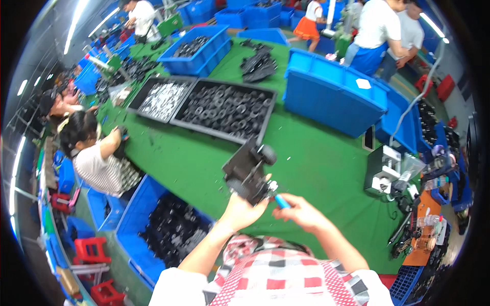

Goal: The person assembles toy cars by fitting rubber tires onto wheel rims, mounting wheels onto toy car chassis, and trimming components using pliers.

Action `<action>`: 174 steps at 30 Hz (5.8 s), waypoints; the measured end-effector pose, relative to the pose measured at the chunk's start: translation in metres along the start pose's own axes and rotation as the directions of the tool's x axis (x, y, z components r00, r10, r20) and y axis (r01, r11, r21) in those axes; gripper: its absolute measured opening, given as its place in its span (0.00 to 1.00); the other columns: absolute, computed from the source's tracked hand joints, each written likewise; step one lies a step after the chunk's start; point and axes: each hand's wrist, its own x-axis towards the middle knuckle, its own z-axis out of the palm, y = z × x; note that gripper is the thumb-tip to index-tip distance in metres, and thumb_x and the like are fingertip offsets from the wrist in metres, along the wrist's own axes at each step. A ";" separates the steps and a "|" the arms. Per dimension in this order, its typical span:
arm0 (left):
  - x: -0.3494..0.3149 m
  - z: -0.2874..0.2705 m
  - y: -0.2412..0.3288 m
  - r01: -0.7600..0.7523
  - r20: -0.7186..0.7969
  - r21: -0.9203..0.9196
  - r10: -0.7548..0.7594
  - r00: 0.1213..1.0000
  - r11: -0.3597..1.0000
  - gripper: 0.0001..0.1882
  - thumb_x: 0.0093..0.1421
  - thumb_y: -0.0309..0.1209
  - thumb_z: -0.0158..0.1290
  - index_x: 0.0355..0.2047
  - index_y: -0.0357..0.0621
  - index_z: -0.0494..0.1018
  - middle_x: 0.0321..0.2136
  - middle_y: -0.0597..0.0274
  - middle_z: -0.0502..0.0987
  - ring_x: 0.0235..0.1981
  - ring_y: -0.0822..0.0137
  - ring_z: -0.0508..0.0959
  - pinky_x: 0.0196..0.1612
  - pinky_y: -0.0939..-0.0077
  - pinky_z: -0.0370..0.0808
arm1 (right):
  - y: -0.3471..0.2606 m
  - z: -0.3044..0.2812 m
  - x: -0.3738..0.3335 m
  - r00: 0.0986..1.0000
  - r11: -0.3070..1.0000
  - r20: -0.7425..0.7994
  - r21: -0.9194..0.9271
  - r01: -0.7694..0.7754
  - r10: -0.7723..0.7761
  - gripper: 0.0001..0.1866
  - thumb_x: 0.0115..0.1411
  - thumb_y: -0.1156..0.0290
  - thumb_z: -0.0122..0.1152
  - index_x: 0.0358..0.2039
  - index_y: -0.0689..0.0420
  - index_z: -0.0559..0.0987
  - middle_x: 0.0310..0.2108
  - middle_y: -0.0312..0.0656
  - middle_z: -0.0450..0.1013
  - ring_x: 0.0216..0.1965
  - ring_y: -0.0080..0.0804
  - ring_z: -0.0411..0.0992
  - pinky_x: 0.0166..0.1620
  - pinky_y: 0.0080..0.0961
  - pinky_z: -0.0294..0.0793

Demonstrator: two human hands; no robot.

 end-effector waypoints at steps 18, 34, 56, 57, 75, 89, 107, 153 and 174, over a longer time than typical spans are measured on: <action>-0.026 0.009 -0.035 0.698 0.530 -0.240 -0.511 0.676 0.675 0.31 0.50 0.21 0.54 0.56 0.47 0.61 0.24 0.67 0.71 0.19 0.76 0.71 0.21 0.80 0.68 | 0.104 0.009 -0.019 0.998 0.989 0.017 0.136 -0.054 0.053 0.24 0.53 0.77 0.49 0.53 0.55 0.72 0.19 0.29 0.67 0.17 0.13 0.59 0.22 0.14 0.60; -0.032 0.022 -0.063 0.195 0.291 0.211 -0.252 0.923 0.958 0.29 0.48 0.17 0.51 0.52 0.47 0.62 0.21 0.64 0.70 0.14 0.73 0.70 0.16 0.77 0.67 | 0.098 0.013 0.009 0.932 0.629 -0.237 -0.777 -0.012 -0.275 0.25 0.48 0.66 0.57 0.50 0.47 0.73 0.29 0.49 0.74 0.31 0.48 0.74 0.35 0.41 0.74; 0.017 -0.003 -0.009 0.511 0.229 -0.432 -0.458 0.859 0.743 0.38 0.53 0.23 0.50 0.64 0.44 0.47 0.25 0.60 0.73 0.21 0.73 0.72 0.19 0.80 0.69 | 0.022 0.004 0.018 0.996 0.993 -0.075 -0.113 0.040 -0.048 0.23 0.54 0.65 0.61 0.50 0.59 0.72 0.33 0.35 0.72 0.35 0.21 0.68 0.41 0.20 0.68; 0.017 -0.002 -0.007 0.520 0.228 -0.399 -0.468 0.854 0.755 0.38 0.53 0.23 0.49 0.64 0.44 0.48 0.25 0.60 0.73 0.20 0.73 0.72 0.19 0.80 0.69 | 0.021 0.004 0.018 0.997 0.998 -0.069 -0.058 0.027 -0.031 0.23 0.54 0.65 0.61 0.50 0.60 0.72 0.33 0.35 0.72 0.35 0.21 0.68 0.40 0.20 0.68; 0.016 -0.013 -0.002 0.527 0.304 -0.175 -0.463 0.832 0.832 0.36 0.50 0.23 0.49 0.62 0.47 0.55 0.25 0.63 0.72 0.15 0.76 0.69 0.17 0.81 0.69 | 0.020 -0.009 0.016 0.998 0.998 0.046 -0.036 -0.045 0.046 0.28 0.50 0.67 0.64 0.52 0.59 0.71 0.28 0.29 0.64 0.31 0.19 0.61 0.35 0.16 0.61; 0.009 -0.001 -0.015 0.546 0.300 -0.311 -0.465 0.833 0.778 0.38 0.50 0.19 0.53 0.62 0.48 0.55 0.22 0.65 0.71 0.16 0.76 0.69 0.17 0.82 0.67 | 0.066 -0.001 0.022 0.968 0.982 -0.220 -0.170 0.084 -0.121 0.27 0.46 0.74 0.55 0.51 0.56 0.74 0.20 0.26 0.65 0.20 0.13 0.58 0.22 0.17 0.60; -0.005 0.018 -0.037 0.546 0.218 -0.436 -0.505 0.835 0.715 0.39 0.52 0.16 0.50 0.63 0.45 0.49 0.24 0.56 0.75 0.17 0.70 0.72 0.17 0.77 0.70 | 0.080 0.010 0.022 0.983 0.998 -0.180 0.057 0.029 -0.018 0.30 0.50 0.68 0.62 0.54 0.62 0.69 0.29 0.31 0.69 0.28 0.16 0.63 0.31 0.16 0.63; 0.000 0.006 -0.028 0.433 0.198 -0.227 -0.394 0.897 0.872 0.37 0.46 0.24 0.46 0.60 0.50 0.57 0.26 0.63 0.74 0.15 0.76 0.69 0.17 0.80 0.68 | 0.043 0.000 0.018 0.985 0.999 -0.175 0.054 -0.005 0.015 0.28 0.39 0.81 0.51 0.46 0.69 0.73 0.18 0.35 0.67 0.16 0.19 0.60 0.21 0.18 0.58; -0.006 0.025 -0.044 0.602 0.130 -0.123 -0.589 0.798 0.789 0.35 0.50 0.29 0.48 0.61 0.56 0.57 0.17 0.63 0.70 0.15 0.72 0.70 0.18 0.75 0.70 | 0.074 0.003 0.015 0.828 0.805 -0.378 -0.576 0.139 -0.414 0.24 0.41 0.77 0.59 0.43 0.69 0.74 0.19 0.34 0.67 0.20 0.16 0.62 0.24 0.19 0.63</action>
